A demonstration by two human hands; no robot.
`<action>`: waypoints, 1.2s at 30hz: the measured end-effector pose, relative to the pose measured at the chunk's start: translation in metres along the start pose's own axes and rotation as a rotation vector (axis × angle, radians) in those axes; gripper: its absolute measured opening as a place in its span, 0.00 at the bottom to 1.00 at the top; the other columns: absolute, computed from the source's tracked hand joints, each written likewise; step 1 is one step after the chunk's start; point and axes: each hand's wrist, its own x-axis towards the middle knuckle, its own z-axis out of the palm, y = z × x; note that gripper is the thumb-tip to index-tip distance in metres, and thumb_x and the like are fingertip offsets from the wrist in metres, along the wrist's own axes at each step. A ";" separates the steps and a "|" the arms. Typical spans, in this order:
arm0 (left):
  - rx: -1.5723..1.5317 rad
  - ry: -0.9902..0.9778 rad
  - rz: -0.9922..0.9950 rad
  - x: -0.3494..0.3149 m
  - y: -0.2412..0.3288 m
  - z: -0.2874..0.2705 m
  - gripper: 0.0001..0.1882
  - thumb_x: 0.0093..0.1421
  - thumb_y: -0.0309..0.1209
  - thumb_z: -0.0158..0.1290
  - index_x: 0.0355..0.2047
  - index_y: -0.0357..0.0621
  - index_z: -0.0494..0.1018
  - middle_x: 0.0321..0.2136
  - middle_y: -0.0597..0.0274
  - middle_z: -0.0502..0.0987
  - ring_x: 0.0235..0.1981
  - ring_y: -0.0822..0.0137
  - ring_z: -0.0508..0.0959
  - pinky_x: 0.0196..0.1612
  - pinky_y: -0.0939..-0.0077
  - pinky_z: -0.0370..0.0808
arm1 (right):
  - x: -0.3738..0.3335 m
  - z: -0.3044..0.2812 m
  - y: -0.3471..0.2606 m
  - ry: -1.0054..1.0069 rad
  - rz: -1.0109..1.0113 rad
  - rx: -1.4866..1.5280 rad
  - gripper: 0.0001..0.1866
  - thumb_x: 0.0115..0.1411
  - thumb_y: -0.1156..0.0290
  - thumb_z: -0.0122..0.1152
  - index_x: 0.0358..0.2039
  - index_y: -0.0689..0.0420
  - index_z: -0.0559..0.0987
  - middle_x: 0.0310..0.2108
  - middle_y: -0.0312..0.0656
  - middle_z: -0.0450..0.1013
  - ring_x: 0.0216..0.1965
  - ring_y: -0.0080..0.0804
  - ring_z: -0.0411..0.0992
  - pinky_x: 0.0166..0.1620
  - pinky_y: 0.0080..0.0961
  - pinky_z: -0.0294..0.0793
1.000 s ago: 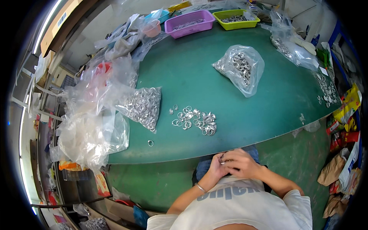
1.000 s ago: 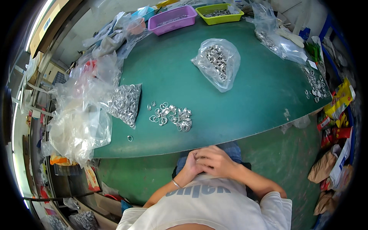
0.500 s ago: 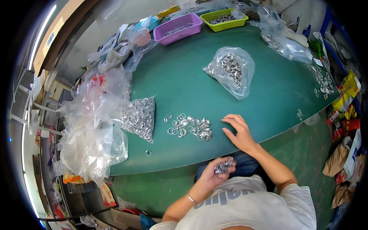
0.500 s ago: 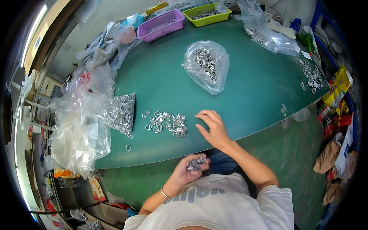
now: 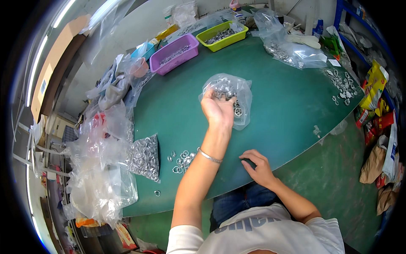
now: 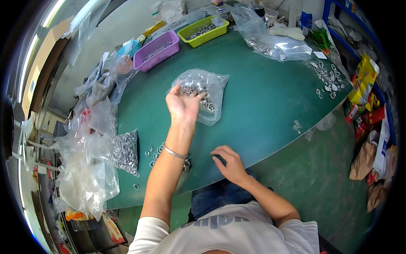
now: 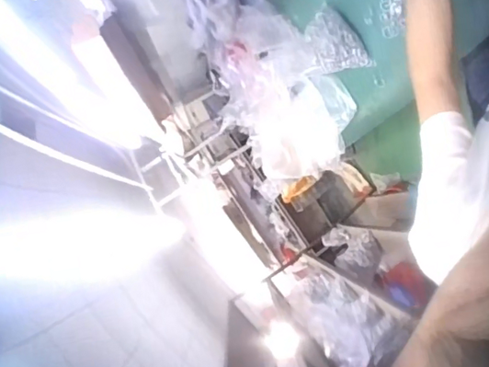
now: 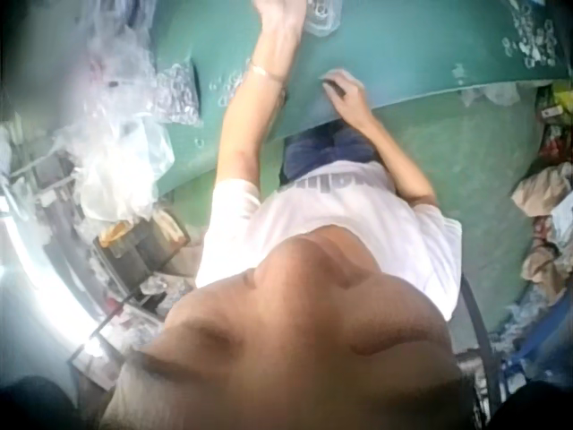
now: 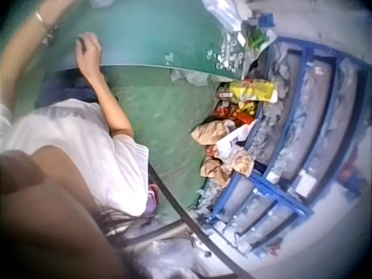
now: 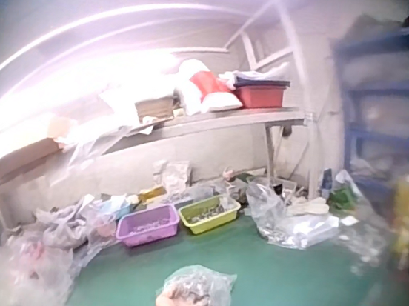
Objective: The person sorts small silver metal rings on a green table, picking them up and placing them into clear plastic bags. They repeatedly gather rings from a central pile and transfer them into bags, occasionally adjusting the bags or moving them aside.
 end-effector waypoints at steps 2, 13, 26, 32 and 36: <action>0.035 -0.003 0.019 0.002 -0.006 0.001 0.38 0.58 0.27 0.39 0.63 0.33 0.33 0.66 0.43 0.33 0.67 0.43 0.28 0.63 0.35 0.33 | 0.003 -0.005 -0.008 -0.036 0.115 0.179 0.08 0.57 0.78 0.56 0.38 0.62 0.76 0.38 0.43 0.71 0.40 0.35 0.71 0.44 0.27 0.69; 0.354 -0.079 0.075 -0.034 -0.003 -0.020 0.30 0.55 0.20 0.40 0.61 0.32 0.54 0.61 0.48 0.58 0.63 0.49 0.56 0.64 0.54 0.53 | 0.026 -0.014 -0.255 -0.843 0.320 1.149 0.13 0.52 0.73 0.54 0.38 0.63 0.75 0.37 0.47 0.75 0.39 0.39 0.73 0.43 0.27 0.70; 0.368 -0.068 0.214 -0.070 0.028 -0.049 0.26 0.56 0.18 0.37 0.57 0.27 0.59 0.60 0.47 0.59 0.62 0.55 0.60 0.61 0.63 0.60 | -0.016 0.029 -0.267 -0.941 0.130 1.123 0.14 0.49 0.81 0.47 0.38 0.66 0.74 0.37 0.53 0.73 0.42 0.44 0.71 0.45 0.30 0.70; 0.367 -0.052 0.286 -0.082 0.047 -0.059 0.30 0.55 0.18 0.38 0.60 0.31 0.53 0.61 0.47 0.59 0.62 0.55 0.60 0.62 0.63 0.59 | -0.012 0.018 -0.260 -1.121 0.070 1.275 0.15 0.52 0.77 0.51 0.41 0.65 0.75 0.39 0.47 0.74 0.44 0.35 0.71 0.47 0.28 0.69; 0.363 -0.019 0.287 -0.082 0.053 -0.075 0.32 0.53 0.17 0.40 0.61 0.31 0.51 0.62 0.46 0.57 0.63 0.54 0.58 0.63 0.63 0.58 | -0.001 0.023 -0.290 -1.403 0.199 1.171 0.12 0.57 0.69 0.55 0.39 0.63 0.77 0.37 0.45 0.75 0.40 0.31 0.72 0.43 0.28 0.71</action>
